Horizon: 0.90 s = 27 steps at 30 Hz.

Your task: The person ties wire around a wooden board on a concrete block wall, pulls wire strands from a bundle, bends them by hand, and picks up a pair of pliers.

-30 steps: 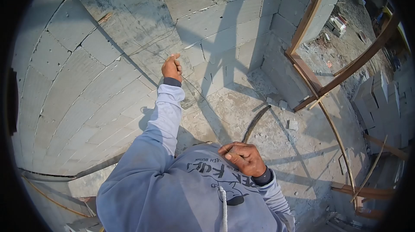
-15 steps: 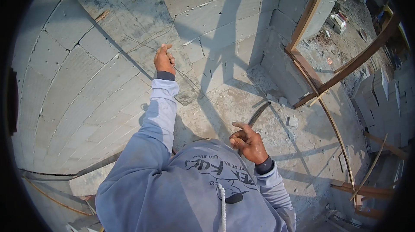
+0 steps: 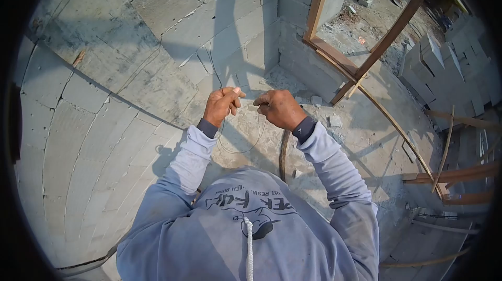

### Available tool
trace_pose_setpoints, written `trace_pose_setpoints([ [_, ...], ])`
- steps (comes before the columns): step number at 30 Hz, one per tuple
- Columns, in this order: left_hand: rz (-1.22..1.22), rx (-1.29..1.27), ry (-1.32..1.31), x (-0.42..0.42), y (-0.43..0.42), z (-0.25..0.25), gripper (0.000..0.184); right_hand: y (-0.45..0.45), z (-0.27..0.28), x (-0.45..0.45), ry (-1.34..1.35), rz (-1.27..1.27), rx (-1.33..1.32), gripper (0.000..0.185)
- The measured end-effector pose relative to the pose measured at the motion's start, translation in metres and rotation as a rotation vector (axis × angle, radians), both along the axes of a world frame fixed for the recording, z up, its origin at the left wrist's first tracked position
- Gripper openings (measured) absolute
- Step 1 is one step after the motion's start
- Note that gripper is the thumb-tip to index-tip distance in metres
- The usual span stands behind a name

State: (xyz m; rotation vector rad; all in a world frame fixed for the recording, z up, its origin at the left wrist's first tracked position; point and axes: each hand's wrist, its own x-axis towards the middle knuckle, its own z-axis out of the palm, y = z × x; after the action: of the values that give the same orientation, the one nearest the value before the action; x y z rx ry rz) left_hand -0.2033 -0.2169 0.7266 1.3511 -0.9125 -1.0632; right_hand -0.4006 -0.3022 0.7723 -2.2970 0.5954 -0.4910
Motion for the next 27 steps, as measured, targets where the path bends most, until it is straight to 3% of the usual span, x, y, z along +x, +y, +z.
trace_pose_setpoints([
  [4, 0.041, -0.013, -0.027, -0.024, -0.005, -0.015, 0.037, -0.012, 0.002, 0.019, -0.062, -0.293, 0.527, 0.016],
  [7, 0.011, 0.014, -0.045, -0.035, -0.005, -0.020, 0.035, -0.008, -0.008, 0.030, -0.188, -0.316, 0.494, 0.017],
  [14, -0.072, -0.028, 0.204, -0.031, -0.002, -0.019, 0.034, 0.003, -0.015, 0.035, -0.213, -0.331, 0.462, 0.015],
  [22, -0.091, -0.058, 0.169, -0.031, 0.004, -0.015, 0.038, 0.000, -0.025, 0.040, -0.162, -0.365, 0.468, 0.021],
  [25, -0.102, -0.007, 0.116, -0.028, 0.006, -0.009, 0.039, 0.003, -0.031, 0.043, -0.162, -0.348, 0.332, 0.024],
  [27, -0.111, 0.025, 0.098, -0.024, 0.006, -0.008, 0.039, 0.001, -0.026, 0.041, -0.111, -0.269, 0.007, 0.024],
])
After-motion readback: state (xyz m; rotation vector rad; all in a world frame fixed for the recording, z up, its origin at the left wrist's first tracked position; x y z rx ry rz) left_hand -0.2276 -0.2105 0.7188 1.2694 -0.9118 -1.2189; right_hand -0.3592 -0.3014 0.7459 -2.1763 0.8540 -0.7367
